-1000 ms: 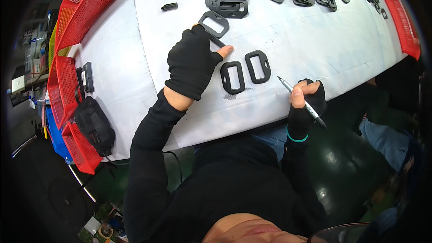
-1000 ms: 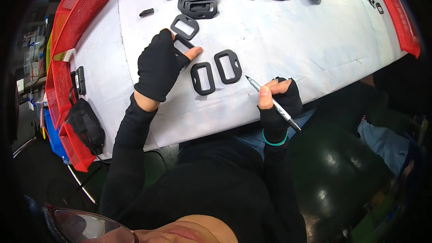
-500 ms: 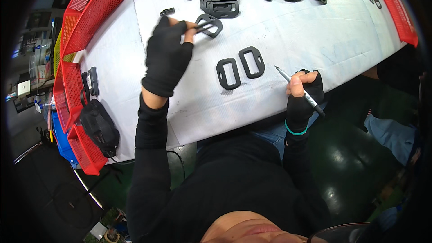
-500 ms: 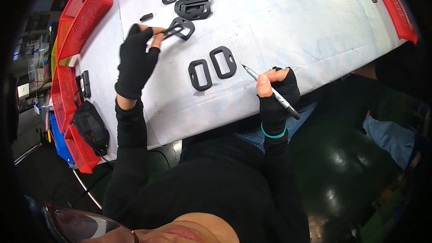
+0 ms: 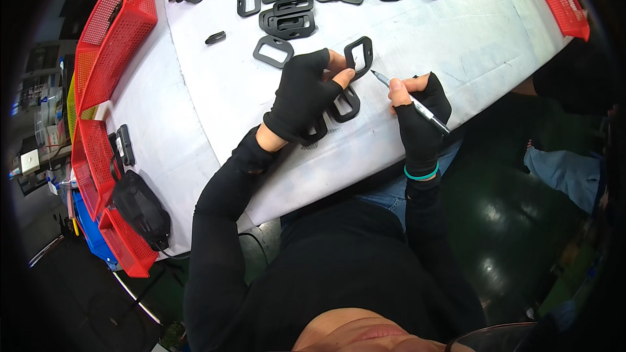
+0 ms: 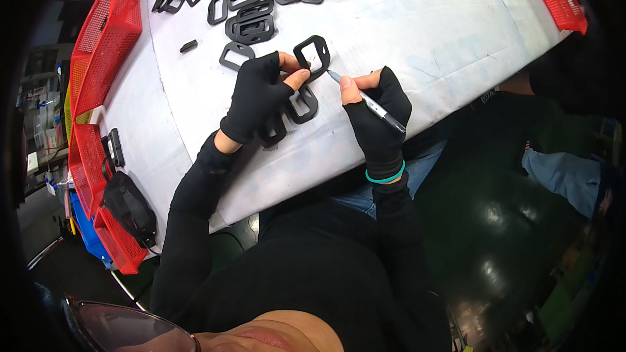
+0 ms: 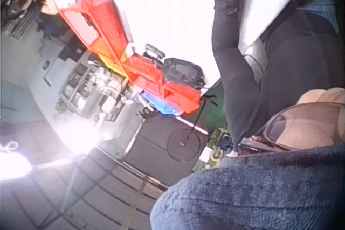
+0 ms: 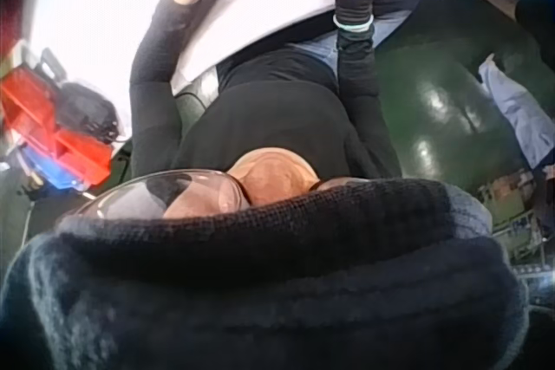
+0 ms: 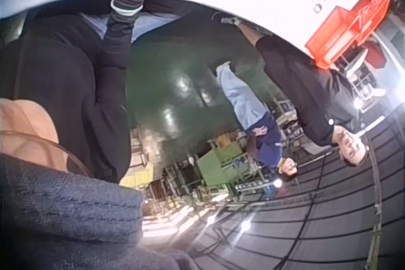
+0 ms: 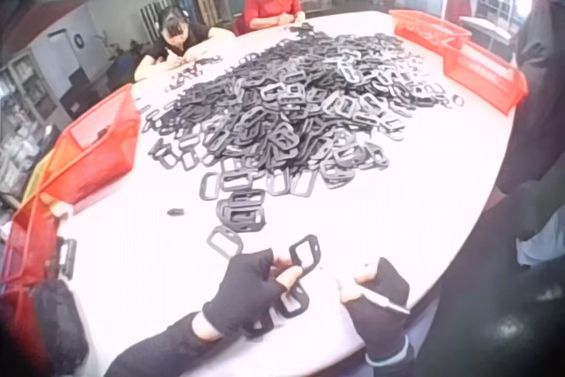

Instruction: The person uses a black marker to draw small lines on black plastic buckles gathered on a table. The person handles each buckle individually from a large pile, marks it, and places it into a smaller group.

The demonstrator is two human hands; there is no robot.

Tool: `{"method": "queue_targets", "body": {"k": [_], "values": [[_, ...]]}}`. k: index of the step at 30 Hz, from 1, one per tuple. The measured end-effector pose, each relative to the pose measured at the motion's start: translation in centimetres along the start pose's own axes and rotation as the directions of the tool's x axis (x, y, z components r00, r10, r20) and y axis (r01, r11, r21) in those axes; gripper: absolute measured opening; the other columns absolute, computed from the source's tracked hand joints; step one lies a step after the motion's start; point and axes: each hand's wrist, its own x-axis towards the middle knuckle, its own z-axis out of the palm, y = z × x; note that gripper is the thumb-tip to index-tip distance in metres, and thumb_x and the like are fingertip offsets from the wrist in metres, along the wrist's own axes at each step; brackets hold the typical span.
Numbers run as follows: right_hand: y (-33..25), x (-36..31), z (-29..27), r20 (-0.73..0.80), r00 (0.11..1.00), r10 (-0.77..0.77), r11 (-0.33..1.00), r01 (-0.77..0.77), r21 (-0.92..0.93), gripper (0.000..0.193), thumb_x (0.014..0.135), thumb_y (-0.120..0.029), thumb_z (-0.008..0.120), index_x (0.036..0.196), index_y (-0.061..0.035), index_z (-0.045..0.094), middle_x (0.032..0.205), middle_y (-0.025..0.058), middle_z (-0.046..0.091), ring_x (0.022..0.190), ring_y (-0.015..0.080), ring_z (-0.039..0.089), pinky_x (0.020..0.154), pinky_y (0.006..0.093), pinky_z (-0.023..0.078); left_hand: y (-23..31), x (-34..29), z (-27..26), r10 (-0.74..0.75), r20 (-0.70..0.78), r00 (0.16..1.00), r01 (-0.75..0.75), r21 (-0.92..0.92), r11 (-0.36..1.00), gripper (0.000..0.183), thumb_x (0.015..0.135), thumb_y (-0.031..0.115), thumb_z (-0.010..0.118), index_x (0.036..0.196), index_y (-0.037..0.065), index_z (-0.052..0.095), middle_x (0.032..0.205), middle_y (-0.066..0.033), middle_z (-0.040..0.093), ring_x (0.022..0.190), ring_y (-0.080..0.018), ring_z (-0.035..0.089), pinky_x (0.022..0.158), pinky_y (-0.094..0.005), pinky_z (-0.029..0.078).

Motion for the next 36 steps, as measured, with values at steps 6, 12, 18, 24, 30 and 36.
{"method": "queue_targets", "body": {"k": [6, 12, 18, 24, 30, 36], "values": [[0.0, 0.5, 0.3, 0.017, 1.0, -0.026, 0.993, 0.028, -0.114, 0.016, 0.08, -0.007, 0.069, 0.075, -0.0011, 0.055, 0.063, 0.0012, 0.058, 0.057, 0.0035, 0.051, 0.051, 0.0196, 0.04, 0.4, -0.1, -0.1, -0.044, 0.007, 0.999, 0.044, 0.006, 0.999, 0.017, 0.08, 0.013, 0.068, 0.089, -0.001, 0.065, 0.074, -0.0039, 0.065, 0.06, -0.0067, 0.056, 0.057, -0.0216, 0.045], [0.2, 0.6, 0.6, 0.041, 0.997, -0.071, 0.983, 0.077, -0.168, 0.016, 0.08, -0.008, 0.069, 0.075, -0.0007, 0.056, 0.06, 0.0005, 0.057, 0.055, 0.0035, 0.05, 0.049, 0.0199, 0.039, -0.2, 0.0, -0.2, -0.011, 0.011, 1.0, 0.011, 0.009, 1.0, 0.017, 0.08, 0.013, 0.068, 0.089, -0.001, 0.064, 0.073, -0.0046, 0.065, 0.064, -0.0072, 0.059, 0.059, -0.0216, 0.046], [0.2, 0.7, 0.4, 0.045, 0.997, -0.058, 0.981, 0.065, -0.184, 0.016, 0.08, -0.009, 0.069, 0.075, -0.0006, 0.057, 0.06, 0.0007, 0.057, 0.055, 0.0036, 0.05, 0.049, 0.0201, 0.039, -0.2, 0.2, 0.0, -0.033, 0.024, 0.999, 0.033, 0.01, 0.999, 0.017, 0.08, 0.013, 0.068, 0.089, -0.001, 0.064, 0.074, -0.0045, 0.065, 0.065, -0.0071, 0.059, 0.06, -0.0217, 0.047], [0.4, 0.7, 0.5, 0.038, 0.993, -0.115, 0.981, 0.119, -0.151, 0.017, 0.079, -0.008, 0.07, 0.074, -0.0006, 0.056, 0.061, 0.0003, 0.055, 0.054, 0.0046, 0.049, 0.05, 0.0207, 0.039, 0.7, -0.5, 0.1, -0.052, -0.012, 0.999, 0.053, 0.062, 0.997, 0.016, 0.079, 0.012, 0.068, 0.09, 0.001, 0.065, 0.072, -0.0035, 0.065, 0.057, -0.0055, 0.057, 0.052, -0.0215, 0.044], [0.5, 0.0, 0.4, 0.072, 0.966, -0.247, 0.941, 0.257, -0.222, 0.016, 0.078, -0.005, 0.069, 0.074, -0.0015, 0.054, 0.058, 0.0017, 0.052, 0.051, 0.0065, 0.048, 0.047, 0.0227, 0.037, -0.3, -1.5, 1.7, 0.337, -0.11, 0.935, -0.271, 0.391, 0.879, 0.015, 0.075, 0.01, 0.069, 0.09, 0.008, 0.066, 0.072, -0.0036, 0.065, 0.054, -0.015, 0.06, 0.05, -0.0247, 0.046], [1.0, -0.1, 0.4, 0.098, 0.948, -0.302, 0.917, 0.317, -0.242, 0.014, 0.077, -0.003, 0.069, 0.076, -0.0013, 0.055, 0.06, 0.0034, 0.055, 0.052, 0.0079, 0.049, 0.048, 0.023, 0.039, -0.7, -2.0, 1.7, 0.446, -0.012, 0.895, -0.376, 0.516, 0.769, 0.023, 0.071, 0.008, 0.069, 0.093, 0.011, 0.063, 0.079, -0.0011, 0.064, 0.06, -0.018, 0.062, 0.049, -0.0275, 0.047]]}}
